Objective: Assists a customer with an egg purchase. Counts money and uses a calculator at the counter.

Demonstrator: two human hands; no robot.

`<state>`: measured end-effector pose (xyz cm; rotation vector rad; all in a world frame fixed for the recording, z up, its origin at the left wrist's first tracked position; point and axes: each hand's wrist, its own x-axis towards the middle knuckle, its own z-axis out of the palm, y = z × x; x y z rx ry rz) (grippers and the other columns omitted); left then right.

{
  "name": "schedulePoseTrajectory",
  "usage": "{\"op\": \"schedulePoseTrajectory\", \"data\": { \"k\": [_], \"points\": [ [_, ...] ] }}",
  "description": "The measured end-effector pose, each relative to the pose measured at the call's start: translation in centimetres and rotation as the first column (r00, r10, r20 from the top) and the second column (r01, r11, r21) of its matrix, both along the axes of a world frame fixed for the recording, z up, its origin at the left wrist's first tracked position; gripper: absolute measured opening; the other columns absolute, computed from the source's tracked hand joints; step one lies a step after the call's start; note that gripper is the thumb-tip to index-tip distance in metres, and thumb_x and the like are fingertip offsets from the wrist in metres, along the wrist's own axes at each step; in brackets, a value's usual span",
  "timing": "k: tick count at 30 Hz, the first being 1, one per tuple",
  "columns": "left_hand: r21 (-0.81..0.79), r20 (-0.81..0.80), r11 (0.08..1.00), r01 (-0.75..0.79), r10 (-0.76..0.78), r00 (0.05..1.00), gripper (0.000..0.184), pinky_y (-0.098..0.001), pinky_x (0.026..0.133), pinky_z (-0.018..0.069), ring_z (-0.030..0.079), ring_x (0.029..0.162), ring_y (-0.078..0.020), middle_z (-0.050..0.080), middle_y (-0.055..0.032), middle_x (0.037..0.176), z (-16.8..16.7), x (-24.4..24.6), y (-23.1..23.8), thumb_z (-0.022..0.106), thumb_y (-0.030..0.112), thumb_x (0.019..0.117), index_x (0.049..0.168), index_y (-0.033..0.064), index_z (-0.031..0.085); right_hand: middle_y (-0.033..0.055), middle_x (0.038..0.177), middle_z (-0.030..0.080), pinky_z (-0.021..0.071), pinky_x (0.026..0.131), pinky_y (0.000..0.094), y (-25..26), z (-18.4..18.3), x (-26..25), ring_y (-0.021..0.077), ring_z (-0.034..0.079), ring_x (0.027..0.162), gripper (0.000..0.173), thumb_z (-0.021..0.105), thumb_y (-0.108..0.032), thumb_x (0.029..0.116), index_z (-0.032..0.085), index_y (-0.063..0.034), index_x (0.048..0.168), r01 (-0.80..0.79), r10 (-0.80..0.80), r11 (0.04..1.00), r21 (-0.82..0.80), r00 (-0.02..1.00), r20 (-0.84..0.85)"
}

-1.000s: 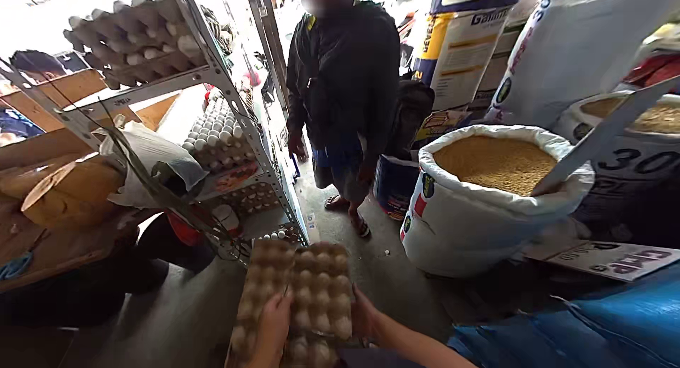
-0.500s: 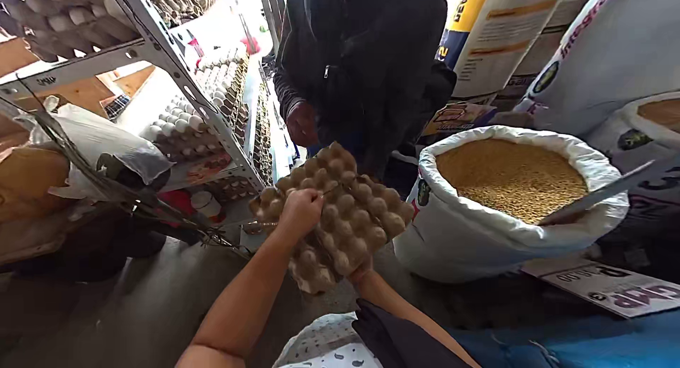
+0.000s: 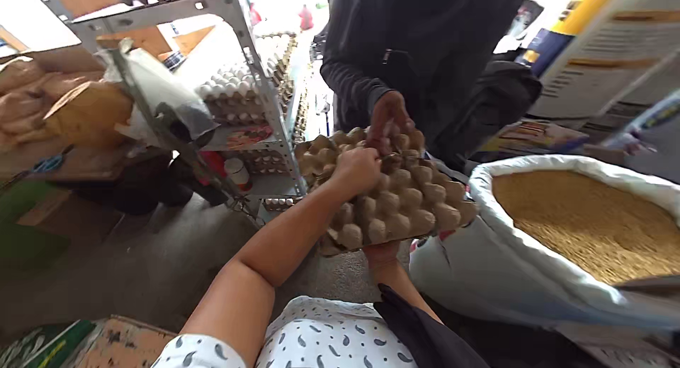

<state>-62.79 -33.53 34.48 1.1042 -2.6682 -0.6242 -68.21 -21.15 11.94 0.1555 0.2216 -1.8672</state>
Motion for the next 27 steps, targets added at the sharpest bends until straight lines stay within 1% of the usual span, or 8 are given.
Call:
{"op": "schedulePoseTrajectory", "data": {
  "k": [7,10,12,15,17,19,23,27],
  "points": [
    [-0.138,-0.132,0.987,0.08,-0.099,0.986,0.038,-0.0492,0.114,0.0419,0.057,0.131,-0.032,0.066,-0.0182,0.132,3.2,3.4,-2.1,0.064,0.024,0.1017,0.133,0.002,0.066,0.0054,0.112,0.073,0.0612,0.085,0.0493,-3.1,2.7,-3.7,0.0212,0.071,0.104,0.087,0.021,-0.087,0.0903,0.058,-0.0172,0.129,0.103,-0.138,0.988,-0.115,0.922,-0.361],
    [-0.258,-0.396,0.965,-0.055,-0.054,0.917,0.027,-0.0437,0.108,0.0494,0.063,0.124,-0.0273,0.07,-0.0162,0.125,3.4,9.3,-3.7,0.064,0.017,0.1002,0.121,0.0011,0.072,0.0037,0.116,0.072,0.06,0.09,0.0453,-3.8,1.4,-5.7,0.0176,0.069,0.109,0.08,0.011,-0.075,0.0996,0.055,-0.017,0.133,0.146,-0.207,0.976,-0.164,0.86,-0.467],
    [-0.3,-0.454,0.938,-0.175,0.021,0.891,0.023,-0.042,0.106,0.0511,0.066,0.12,-0.0247,0.072,-0.014,0.12,2.5,14.1,-6.2,0.061,0.013,0.1014,0.116,0.0011,0.074,0.0014,0.108,0.073,0.06,0.088,0.0403,-3.9,-0.1,-5.6,0.0139,0.07,0.103,0.065,0.015,-0.061,0.1053,0.06,-0.0182,0.123,0.181,-0.203,0.979,-0.094,0.867,-0.455],
    [-0.24,-0.378,0.926,-0.292,0.188,0.906,0.025,-0.0436,0.104,0.0524,0.069,0.114,-0.0243,0.073,-0.0138,0.117,0.1,21.1,-11.3,0.055,0.014,0.1045,0.116,0.0019,0.074,0.0064,0.116,0.062,0.0532,0.094,0.0313,-4.4,-0.9,-1.8,0.0134,0.064,0.107,0.055,0.017,-0.049,0.1093,0.046,-0.0073,0.132,0.168,-0.122,0.944,0.283,0.977,-0.173],
    [-0.15,-0.307,0.926,-0.347,0.29,0.906,0.026,-0.0482,0.105,0.0506,0.068,0.115,-0.0282,0.072,-0.0166,0.118,-1.3,24.6,-14.9,0.052,0.013,0.106,0.119,0.0012,0.072,-0.0025,0.096,0.058,0.0515,0.073,0.0239,-5.7,-1.1,2.0,0.0053,0.061,0.082,0.04,0.026,-0.045,0.1096,0.049,-0.0139,0.12,0.058,0.054,0.759,0.649,0.987,-0.151],
    [-0.084,-0.241,0.923,-0.375,0.347,0.906,0.029,-0.0512,0.108,0.0488,0.066,0.119,-0.0311,0.071,-0.0181,0.123,-2.7,26.8,-18.1,0.049,0.012,0.1069,0.124,0.0023,0.07,-0.0029,0.075,0.054,0.0484,0.055,0.0252,-7.5,-2.1,6.5,0.0073,0.054,0.059,0.03,0.033,-0.038,0.1085,0.051,-0.0163,0.101,-0.08,0.295,0.587,0.805,0.948,-0.121],
    [-0.089,-0.181,0.94,-0.33,0.31,0.933,0.033,-0.0489,0.115,0.0434,0.06,0.131,-0.0314,0.064,-0.0184,0.137,-5.0,28.1,-22.9,0.046,0.01,0.1087,0.134,0.0023,0.065,0.004,0.1,0.06,0.0508,0.067,0.0267,-13.1,0.0,14.6,0.0113,0.06,0.078,0.025,0.04,-0.027,0.1092,0.053,-0.011,0.122,-0.273,0.583,0.614,0.741,0.79,-0.192],
    [-0.154,-0.161,0.964,-0.217,0.192,0.968,0.034,-0.0505,0.113,0.0446,0.061,0.128,-0.035,0.066,-0.0215,0.133,-5.7,27.9,-26.1,0.043,0.007,0.1084,0.133,-0.0015,0.065,0.0054,0.112,0.066,0.0536,0.08,0.0249,-20.7,6.1,19.8,0.0107,0.065,0.094,0.029,0.043,-0.023,0.1108,0.058,-0.0044,0.128,-0.279,0.61,0.747,0.603,0.65,-0.454]
  ]
}}
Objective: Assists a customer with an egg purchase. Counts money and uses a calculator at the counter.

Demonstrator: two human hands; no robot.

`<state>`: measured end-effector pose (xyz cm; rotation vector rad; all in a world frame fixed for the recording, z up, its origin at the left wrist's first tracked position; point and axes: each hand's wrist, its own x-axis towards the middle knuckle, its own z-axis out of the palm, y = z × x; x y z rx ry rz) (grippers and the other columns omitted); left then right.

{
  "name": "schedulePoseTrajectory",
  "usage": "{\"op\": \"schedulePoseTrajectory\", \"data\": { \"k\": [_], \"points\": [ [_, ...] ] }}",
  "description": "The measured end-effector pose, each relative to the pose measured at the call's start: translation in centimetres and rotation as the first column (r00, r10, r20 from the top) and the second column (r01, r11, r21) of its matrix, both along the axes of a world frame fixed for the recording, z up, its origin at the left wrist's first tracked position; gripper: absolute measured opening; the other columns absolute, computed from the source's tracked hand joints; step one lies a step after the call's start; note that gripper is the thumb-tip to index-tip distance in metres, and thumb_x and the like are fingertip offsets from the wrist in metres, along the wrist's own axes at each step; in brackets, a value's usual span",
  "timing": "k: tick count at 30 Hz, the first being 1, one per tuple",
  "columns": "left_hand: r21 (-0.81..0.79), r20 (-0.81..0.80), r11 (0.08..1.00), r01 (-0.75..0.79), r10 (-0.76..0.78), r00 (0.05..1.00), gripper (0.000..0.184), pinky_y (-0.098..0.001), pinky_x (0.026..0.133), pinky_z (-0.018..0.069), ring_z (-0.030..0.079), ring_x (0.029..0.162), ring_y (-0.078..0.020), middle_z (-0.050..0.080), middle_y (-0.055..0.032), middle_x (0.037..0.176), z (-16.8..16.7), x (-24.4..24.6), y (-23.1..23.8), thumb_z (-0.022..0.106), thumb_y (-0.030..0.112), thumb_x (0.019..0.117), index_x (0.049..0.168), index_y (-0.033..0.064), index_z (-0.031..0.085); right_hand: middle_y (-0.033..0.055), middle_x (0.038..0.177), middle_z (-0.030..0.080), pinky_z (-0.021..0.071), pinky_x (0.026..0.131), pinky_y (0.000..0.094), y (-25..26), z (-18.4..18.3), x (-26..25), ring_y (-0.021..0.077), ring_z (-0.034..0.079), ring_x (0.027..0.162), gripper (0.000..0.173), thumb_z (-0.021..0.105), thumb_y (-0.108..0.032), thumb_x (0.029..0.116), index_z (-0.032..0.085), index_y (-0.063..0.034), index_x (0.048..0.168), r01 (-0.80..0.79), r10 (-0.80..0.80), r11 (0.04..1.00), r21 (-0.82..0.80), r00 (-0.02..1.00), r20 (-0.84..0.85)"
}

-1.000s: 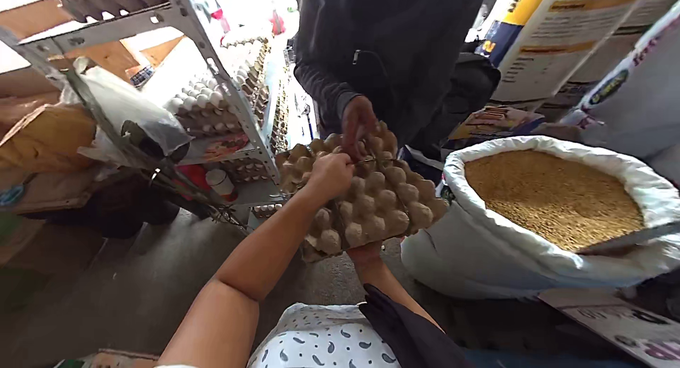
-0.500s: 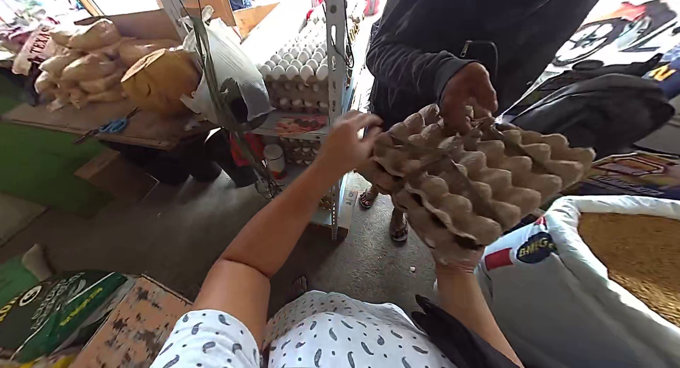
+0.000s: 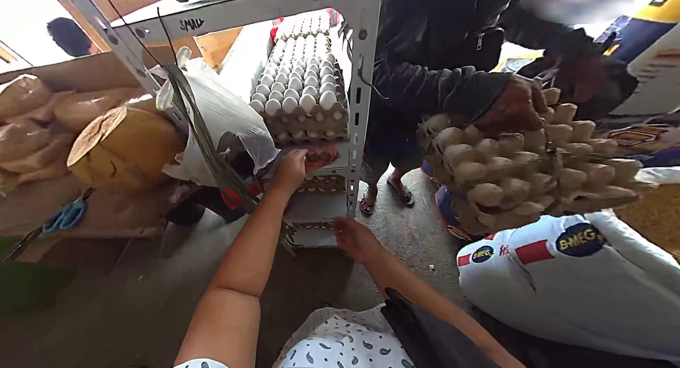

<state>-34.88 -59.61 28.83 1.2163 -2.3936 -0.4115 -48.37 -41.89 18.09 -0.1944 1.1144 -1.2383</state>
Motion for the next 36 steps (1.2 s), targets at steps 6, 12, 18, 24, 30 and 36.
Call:
{"op": "schedulePoseTrajectory", "data": {
  "k": [6,12,18,24,30,36],
  "points": [
    [0.073,0.242,0.997,0.017,-0.034,0.97,0.027,-0.0556,0.11,0.0456,0.064,0.123,-0.038,0.069,-0.0223,0.124,0.0,-0.7,-3.4,0.053,0.009,0.105,0.124,0.0001,0.07,0.0146,0.127,0.066,0.0543,0.095,0.0365,-9.1,4.6,3.6,0.0217,0.066,0.111,0.044,0.057,-0.033,0.1064,0.056,-0.0007,0.137,0.079,-0.101,0.986,-0.15,0.984,-0.145],
    [0.316,0.184,0.941,-0.123,0.066,0.981,0.031,-0.0565,0.11,0.0455,0.06,0.126,-0.0377,0.064,-0.0237,0.131,1.2,-1.6,-4.3,0.059,0.014,0.1034,0.131,0.0009,0.065,0.012,0.114,0.071,0.0546,0.087,0.0372,-13.1,5.4,4.1,0.0198,0.067,0.1,0.051,0.055,-0.046,0.1057,0.061,-0.0006,0.128,0.162,-0.163,0.987,-0.023,0.976,-0.145],
    [0.446,0.192,0.883,-0.146,0.065,0.979,0.033,-0.0592,0.104,0.0478,0.065,0.117,-0.0346,0.07,-0.0192,0.121,2.0,-2.6,-4.3,0.065,0.028,0.1017,0.125,0.0047,0.069,0.014,0.105,0.072,0.0559,0.085,0.0368,-13.3,5.9,3.8,0.0209,0.069,0.096,0.043,0.059,-0.038,0.1054,0.064,0.0018,0.119,0.206,-0.205,0.978,0.02,0.976,-0.069],
    [0.427,0.295,0.895,-0.131,-0.001,0.956,0.034,-0.0596,0.101,0.0488,0.064,0.115,-0.0358,0.067,-0.0207,0.12,2.4,-3.1,-4.2,0.068,0.026,0.0997,0.125,0.0029,0.065,0.0132,0.105,0.071,0.0542,0.083,0.0345,-13.3,6.5,3.4,0.0194,0.067,0.096,0.039,0.055,-0.036,0.1076,0.064,0.0006,0.118,0.177,-0.176,0.983,0.046,0.984,-0.018],
    [0.667,-0.397,0.742,0.064,0.282,0.873,0.028,-0.0343,0.083,0.0578,0.066,0.089,-0.018,0.063,-0.0136,0.109,1.8,-3.2,-4.0,0.058,0.001,0.1016,0.129,-0.002,0.053,0.0125,0.109,0.071,0.0547,0.086,0.0359,-13.1,6.3,3.5,0.0197,0.068,0.099,0.039,0.059,-0.036,0.1056,0.065,-0.0001,0.119,0.183,-0.184,0.983,0.014,0.983,0.009],
    [0.62,-0.196,0.779,-0.089,0.263,0.945,0.029,-0.0358,0.074,0.0506,0.059,0.082,-0.0182,0.065,-0.0115,0.1,1.7,-4.8,-3.6,0.067,0.026,0.1009,0.117,0.0019,0.066,0.0135,0.113,0.069,0.0529,0.086,0.0363,-12.8,6.5,3.5,0.0202,0.066,0.1,0.036,0.053,-0.032,0.1085,0.063,-0.0007,0.122,0.122,-0.122,0.992,0.006,0.991,-0.057]
  ]
}}
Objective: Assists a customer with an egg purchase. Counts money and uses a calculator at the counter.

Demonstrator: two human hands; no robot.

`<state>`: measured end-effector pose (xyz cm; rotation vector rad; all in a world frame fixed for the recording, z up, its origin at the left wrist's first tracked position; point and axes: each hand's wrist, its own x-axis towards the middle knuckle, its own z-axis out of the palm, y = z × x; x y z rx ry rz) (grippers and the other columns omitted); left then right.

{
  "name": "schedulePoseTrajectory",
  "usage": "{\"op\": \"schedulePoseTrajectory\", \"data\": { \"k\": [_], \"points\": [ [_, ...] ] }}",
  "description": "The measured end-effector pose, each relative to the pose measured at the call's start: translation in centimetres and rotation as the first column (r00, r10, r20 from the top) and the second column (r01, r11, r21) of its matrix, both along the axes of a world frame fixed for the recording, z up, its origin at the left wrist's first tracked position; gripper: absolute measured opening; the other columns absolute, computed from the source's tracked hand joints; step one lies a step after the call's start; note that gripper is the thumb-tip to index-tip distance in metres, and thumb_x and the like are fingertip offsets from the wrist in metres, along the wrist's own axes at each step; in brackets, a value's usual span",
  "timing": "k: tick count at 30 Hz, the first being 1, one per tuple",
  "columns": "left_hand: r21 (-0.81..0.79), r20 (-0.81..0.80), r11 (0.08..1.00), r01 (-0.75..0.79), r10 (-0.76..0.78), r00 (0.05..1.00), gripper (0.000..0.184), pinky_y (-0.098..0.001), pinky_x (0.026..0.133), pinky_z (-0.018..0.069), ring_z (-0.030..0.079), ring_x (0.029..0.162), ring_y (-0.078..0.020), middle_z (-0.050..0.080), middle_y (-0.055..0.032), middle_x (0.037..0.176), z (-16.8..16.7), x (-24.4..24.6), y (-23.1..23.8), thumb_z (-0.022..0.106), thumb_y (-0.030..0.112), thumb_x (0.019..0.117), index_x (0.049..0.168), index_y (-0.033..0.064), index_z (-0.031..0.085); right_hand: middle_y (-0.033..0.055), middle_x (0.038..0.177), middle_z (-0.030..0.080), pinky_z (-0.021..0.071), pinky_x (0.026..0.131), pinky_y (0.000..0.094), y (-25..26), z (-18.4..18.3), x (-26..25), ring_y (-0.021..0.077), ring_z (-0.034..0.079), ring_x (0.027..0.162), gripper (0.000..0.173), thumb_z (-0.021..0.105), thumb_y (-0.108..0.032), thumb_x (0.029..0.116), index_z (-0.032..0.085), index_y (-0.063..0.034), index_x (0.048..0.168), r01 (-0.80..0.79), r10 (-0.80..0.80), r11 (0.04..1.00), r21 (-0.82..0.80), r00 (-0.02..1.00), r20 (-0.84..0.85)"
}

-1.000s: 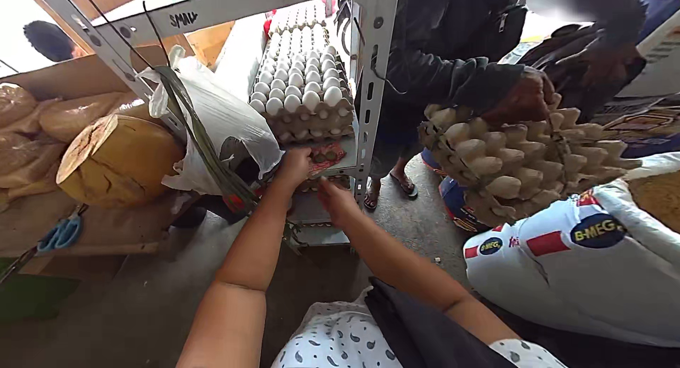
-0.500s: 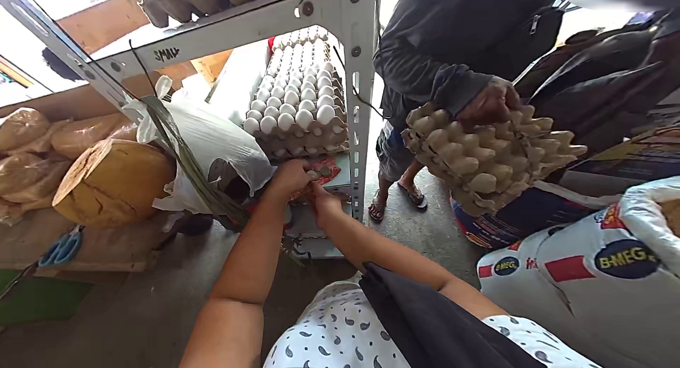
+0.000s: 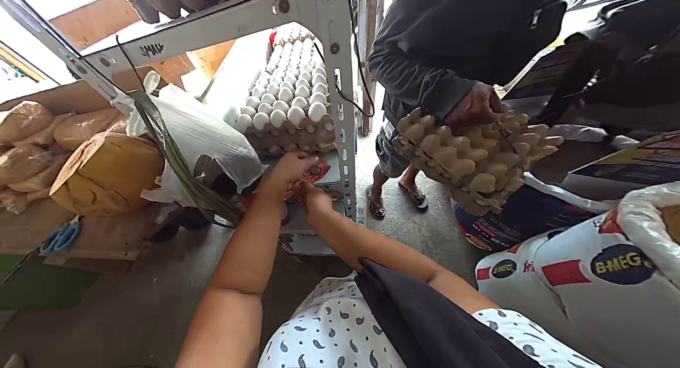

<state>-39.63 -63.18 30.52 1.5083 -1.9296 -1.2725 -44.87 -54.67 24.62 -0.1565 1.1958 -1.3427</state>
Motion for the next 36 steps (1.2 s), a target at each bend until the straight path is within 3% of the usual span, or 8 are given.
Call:
{"op": "schedulePoseTrajectory", "data": {
  "k": [2,6,16,19,22,26,32,36],
  "points": [
    [-0.094,0.272,0.981,0.169,-0.138,0.952,0.039,-0.0556,0.1,0.051,0.066,0.111,-0.0333,0.069,-0.0206,0.118,-0.4,-0.1,-0.2,0.076,0.028,0.0944,0.123,0.0014,0.068,0.0135,0.108,0.068,0.0532,0.083,0.0368,0.1,0.0,0.1,0.0203,0.065,0.095,0.031,0.052,-0.028,0.1091,0.064,-0.0003,0.118,0.019,-0.019,1.0,-0.023,1.0,-0.006],
    [-0.13,0.389,0.97,0.207,-0.143,0.91,0.031,-0.0578,0.098,0.0502,0.066,0.107,-0.0343,0.07,-0.0195,0.111,-0.5,-0.2,0.2,0.079,0.023,0.0912,0.114,0.0037,0.073,0.0129,0.102,0.067,0.0539,0.082,0.0367,0.4,-0.3,0.2,0.0199,0.065,0.092,0.026,0.052,-0.024,0.109,0.063,0.0001,0.113,0.066,-0.063,0.995,-0.078,0.997,0.046],
    [-0.178,0.391,0.956,0.235,-0.151,0.908,0.042,-0.0567,0.093,0.0539,0.067,0.103,-0.0339,0.069,-0.0193,0.112,-0.2,2.2,2.0,0.08,0.026,0.0906,0.124,0.005,0.069,0.0118,0.078,0.06,0.0535,0.064,0.0338,0.6,-1.5,0.3,0.0186,0.059,0.068,0.014,0.062,-0.007,0.1009,0.058,0.0016,0.09,0.182,-0.173,0.975,-0.13,0.982,0.083],
    [-0.287,0.339,0.925,0.248,-0.144,0.93,0.043,-0.0579,0.093,0.0544,0.068,0.104,-0.0355,0.07,-0.0207,0.114,-0.6,3.0,3.0,0.081,0.026,0.0907,0.126,0.004,0.069,0.0129,0.092,0.061,0.0546,0.07,0.0324,1.0,-1.3,0.3,0.0184,0.061,0.077,0.012,0.056,-0.01,0.1045,0.056,0.0012,0.109,0.253,-0.217,0.958,-0.133,0.947,0.239],
    [-0.38,0.391,0.89,0.252,-0.093,0.916,0.045,-0.0602,0.097,0.0522,0.067,0.109,-0.0391,0.069,-0.0229,0.117,-0.7,3.6,3.2,0.076,0.033,0.0949,0.127,0.0028,0.067,0.0208,0.12,0.062,0.0566,0.088,0.0385,1.4,-0.9,0.1,0.026,0.065,0.103,0.041,0.055,-0.028,0.1076,0.053,0.0033,0.133,0.254,-0.206,0.959,-0.127,0.931,0.302],
    [-0.385,0.475,0.886,0.259,-0.051,0.878,0.031,-0.0597,0.101,0.0496,0.064,0.114,-0.0393,0.069,-0.0226,0.116,-0.4,3.9,3.8,0.073,0.027,0.0966,0.117,0.0031,0.073,0.0174,0.118,0.064,0.0547,0.089,0.0374,1.2,0.1,-0.1,0.0238,0.064,0.103,0.05,0.055,-0.043,0.1059,0.057,0.0017,0.129,0.227,-0.196,0.97,-0.082,0.938,0.285],
    [-0.23,0.439,0.945,0.232,-0.112,0.892,0.042,-0.0594,0.101,0.0504,0.067,0.111,-0.0358,0.071,-0.0209,0.116,-0.9,4.0,3.3,0.074,0.028,0.0953,0.128,0.003,0.068,0.0157,0.121,0.061,0.0541,0.087,0.0389,0.5,0.7,0.1,0.024,0.062,0.104,0.049,0.06,-0.039,0.1041,0.053,-0.0028,0.136,0.182,-0.167,0.983,-0.023,0.938,0.304],
    [-0.144,0.348,0.965,0.217,-0.156,0.925,0.036,-0.0578,0.094,0.0534,0.068,0.1,-0.0339,0.07,-0.0209,0.107,-1.5,4.2,4.0,0.075,0.023,0.0946,0.121,-0.0005,0.068,0.0179,0.128,0.06,0.0531,0.092,0.0458,0.8,0.1,0.5,0.0285,0.061,0.112,0.046,0.057,-0.034,0.1061,0.05,-0.0038,0.141,0.167,-0.156,0.986,-0.015,0.948,0.276]
  ]
}}
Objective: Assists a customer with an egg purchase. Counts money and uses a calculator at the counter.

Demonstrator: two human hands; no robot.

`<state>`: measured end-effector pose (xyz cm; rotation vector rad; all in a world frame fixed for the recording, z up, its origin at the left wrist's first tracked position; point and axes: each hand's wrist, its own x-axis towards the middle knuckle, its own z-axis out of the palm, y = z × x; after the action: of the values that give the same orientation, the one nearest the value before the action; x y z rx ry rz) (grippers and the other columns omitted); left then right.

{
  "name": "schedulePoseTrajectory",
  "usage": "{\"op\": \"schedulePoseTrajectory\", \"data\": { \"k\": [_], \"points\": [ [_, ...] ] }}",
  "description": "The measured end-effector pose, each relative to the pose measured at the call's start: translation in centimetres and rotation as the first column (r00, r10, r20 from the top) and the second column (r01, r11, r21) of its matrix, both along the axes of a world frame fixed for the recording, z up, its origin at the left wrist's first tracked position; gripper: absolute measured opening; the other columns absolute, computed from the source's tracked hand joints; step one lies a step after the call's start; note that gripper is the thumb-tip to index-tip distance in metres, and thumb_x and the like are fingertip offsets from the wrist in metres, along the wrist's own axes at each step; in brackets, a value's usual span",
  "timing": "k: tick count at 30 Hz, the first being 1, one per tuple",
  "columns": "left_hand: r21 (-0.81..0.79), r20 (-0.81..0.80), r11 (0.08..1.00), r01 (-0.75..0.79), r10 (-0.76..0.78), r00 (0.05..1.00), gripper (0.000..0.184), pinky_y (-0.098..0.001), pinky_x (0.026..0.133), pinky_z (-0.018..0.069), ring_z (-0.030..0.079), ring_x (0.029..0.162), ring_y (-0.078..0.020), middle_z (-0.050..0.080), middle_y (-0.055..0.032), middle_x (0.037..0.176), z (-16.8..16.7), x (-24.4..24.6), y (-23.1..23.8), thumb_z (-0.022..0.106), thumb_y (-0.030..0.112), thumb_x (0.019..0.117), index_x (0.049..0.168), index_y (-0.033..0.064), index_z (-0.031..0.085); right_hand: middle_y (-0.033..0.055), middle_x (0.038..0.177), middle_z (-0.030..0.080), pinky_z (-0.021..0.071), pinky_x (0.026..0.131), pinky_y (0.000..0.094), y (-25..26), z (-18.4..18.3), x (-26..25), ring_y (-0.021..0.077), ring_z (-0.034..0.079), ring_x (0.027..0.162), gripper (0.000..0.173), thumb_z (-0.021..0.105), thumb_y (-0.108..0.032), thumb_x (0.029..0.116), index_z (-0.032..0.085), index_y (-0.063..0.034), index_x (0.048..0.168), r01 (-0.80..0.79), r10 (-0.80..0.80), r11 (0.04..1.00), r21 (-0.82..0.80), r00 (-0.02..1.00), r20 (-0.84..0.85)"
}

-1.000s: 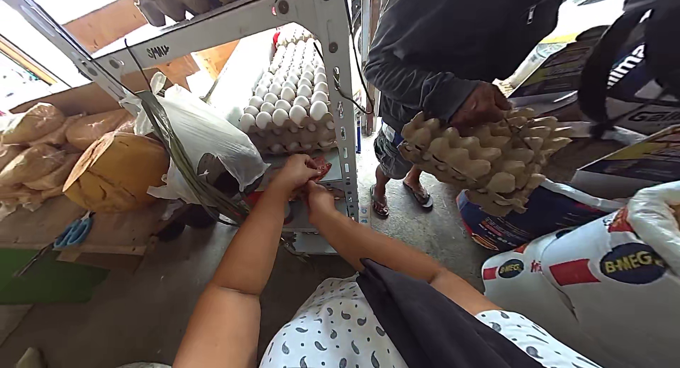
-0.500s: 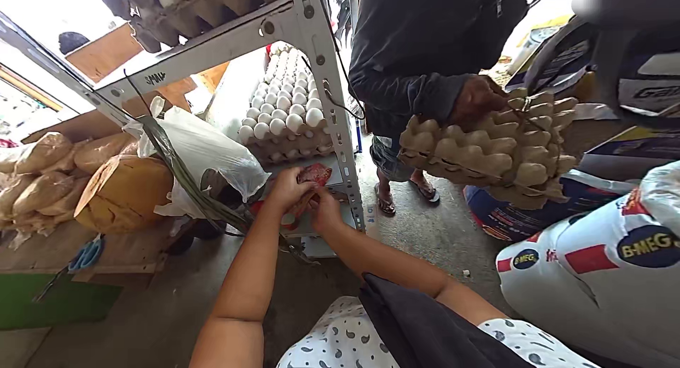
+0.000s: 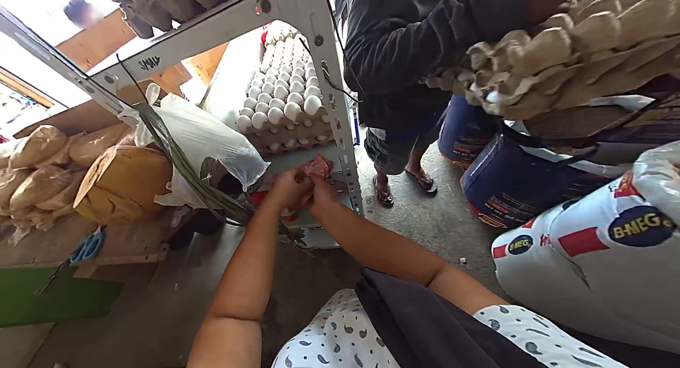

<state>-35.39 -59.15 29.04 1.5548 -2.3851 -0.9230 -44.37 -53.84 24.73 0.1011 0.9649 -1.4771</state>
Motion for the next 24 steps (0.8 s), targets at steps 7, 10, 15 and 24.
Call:
{"op": "schedulePoseTrajectory", "data": {
  "k": [7,10,15,24],
  "points": [
    [0.461,-0.506,0.884,-0.074,0.33,0.797,0.01,-0.0185,0.05,0.041,0.048,0.056,-0.0049,0.06,-0.0025,0.08,-1.7,2.8,4.8,0.066,0.005,0.0987,0.107,0.0022,0.063,0.0184,0.111,0.067,0.0594,0.082,0.0435,4.5,-2.5,-2.2,0.0266,0.069,0.095,0.039,0.059,-0.024,0.1054,0.052,-0.0007,0.136,-0.166,0.139,0.98,-0.105,0.964,-0.227],
    [0.563,-0.617,0.825,-0.039,0.451,0.645,0.005,-0.0135,0.047,0.0397,0.045,0.051,-0.0012,0.057,0.0004,0.073,-1.3,4.5,6.9,0.061,0.001,0.0998,0.103,0.004,0.062,0.0191,0.108,0.069,0.0617,0.081,0.0425,6.4,-3.7,-4.2,0.0261,0.072,0.092,0.041,0.068,-0.013,0.0989,0.053,0.002,0.134,-0.286,0.224,0.953,-0.103,0.89,-0.398],
    [0.565,-0.651,0.825,-0.015,0.457,0.606,0.008,-0.0138,0.049,0.0418,0.048,0.053,-0.0015,0.06,-0.0013,0.076,-1.3,4.8,9.6,0.059,-0.002,0.0997,0.099,0.0041,0.064,0.0143,0.106,0.069,0.0606,0.084,0.038,9.3,-3.8,-5.7,0.0203,0.071,0.092,0.028,0.058,-0.004,0.1025,0.053,0.0008,0.13,-0.395,0.288,0.907,-0.144,0.834,-0.47],
    [0.092,-0.307,0.978,-0.186,0.206,0.929,0.014,-0.0352,0.071,0.0547,0.063,0.072,-0.0129,0.07,-0.0041,0.086,-3.5,0.3,11.8,0.075,0.02,0.0956,0.101,0.0072,0.075,0.0128,0.113,0.068,0.0581,0.092,0.0402,11.9,-3.0,-5.0,0.0216,0.069,0.101,0.042,0.025,-0.03,0.1136,0.053,-0.006,0.134,-0.188,0.247,0.932,-0.311,0.956,0.161]
  ]
}}
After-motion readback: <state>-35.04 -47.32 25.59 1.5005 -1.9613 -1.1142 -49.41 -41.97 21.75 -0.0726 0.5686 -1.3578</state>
